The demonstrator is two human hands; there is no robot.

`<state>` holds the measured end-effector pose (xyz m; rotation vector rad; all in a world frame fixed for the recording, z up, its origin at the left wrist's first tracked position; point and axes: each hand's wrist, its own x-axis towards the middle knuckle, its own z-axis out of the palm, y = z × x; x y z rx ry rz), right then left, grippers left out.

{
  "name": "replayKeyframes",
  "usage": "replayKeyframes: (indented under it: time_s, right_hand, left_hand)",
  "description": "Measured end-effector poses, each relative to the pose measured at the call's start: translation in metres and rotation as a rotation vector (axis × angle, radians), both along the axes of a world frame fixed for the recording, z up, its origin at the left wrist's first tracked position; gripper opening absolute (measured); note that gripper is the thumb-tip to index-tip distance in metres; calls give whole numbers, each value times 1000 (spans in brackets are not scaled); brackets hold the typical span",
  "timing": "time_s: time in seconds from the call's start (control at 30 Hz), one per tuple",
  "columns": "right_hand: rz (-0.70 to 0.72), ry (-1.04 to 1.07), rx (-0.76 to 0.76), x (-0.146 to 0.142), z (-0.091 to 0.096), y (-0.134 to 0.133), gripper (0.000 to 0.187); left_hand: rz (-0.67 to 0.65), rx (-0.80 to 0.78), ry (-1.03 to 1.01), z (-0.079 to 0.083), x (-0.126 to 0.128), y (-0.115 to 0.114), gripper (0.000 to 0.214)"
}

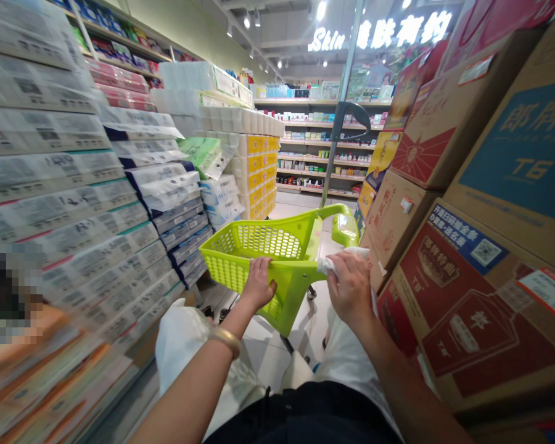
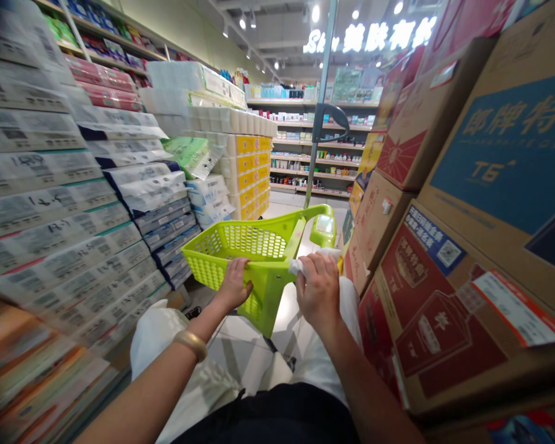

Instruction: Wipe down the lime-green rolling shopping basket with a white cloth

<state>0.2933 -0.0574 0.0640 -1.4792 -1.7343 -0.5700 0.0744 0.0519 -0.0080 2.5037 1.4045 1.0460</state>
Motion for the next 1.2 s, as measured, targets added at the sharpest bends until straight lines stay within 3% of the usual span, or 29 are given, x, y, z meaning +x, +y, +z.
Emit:
replayKeyframes:
  time_s: [0.1, 0.17, 0.33, 0.43, 0.63, 0.9, 1.03, 1.1, 1.2]
  right_hand:
    - [-4, -39, -18, -20, -5, -4, 29]
    - [91, -59, -37, -21, -3, -6, 31]
    - [465, 75, -91, 20, 11, -1, 25]
    - [593, 260, -103, 42, 12, 11, 31]
    - [586, 501, -52, 42, 4, 23, 35]
    - [574, 338, -37, -2, 0, -3, 23]
    - [591, 220, -28, -24, -1, -14, 27]
    - [628, 135, -63, -32, 2, -17, 31]
    - [673, 42, -110, -31, 10, -10, 33]
  left_hand:
    - [17, 5, -18, -1, -4, 0, 48]
    - [25, 6, -31, -1, -8, 0, 46]
    - [25, 4, -75, -1, -17, 0, 43]
    - [27, 5, -102, -1, -19, 0, 42]
    - [26, 0, -149, 0, -19, -1, 41]
    - [0, -67, -225, 5, -44, 12, 29]
    - [21, -94, -266, 24, -51, 3, 36]
    - [34, -58, -378, 40, -44, -18, 43]
    - [-140, -36, -515, 69, -23, -61, 44]
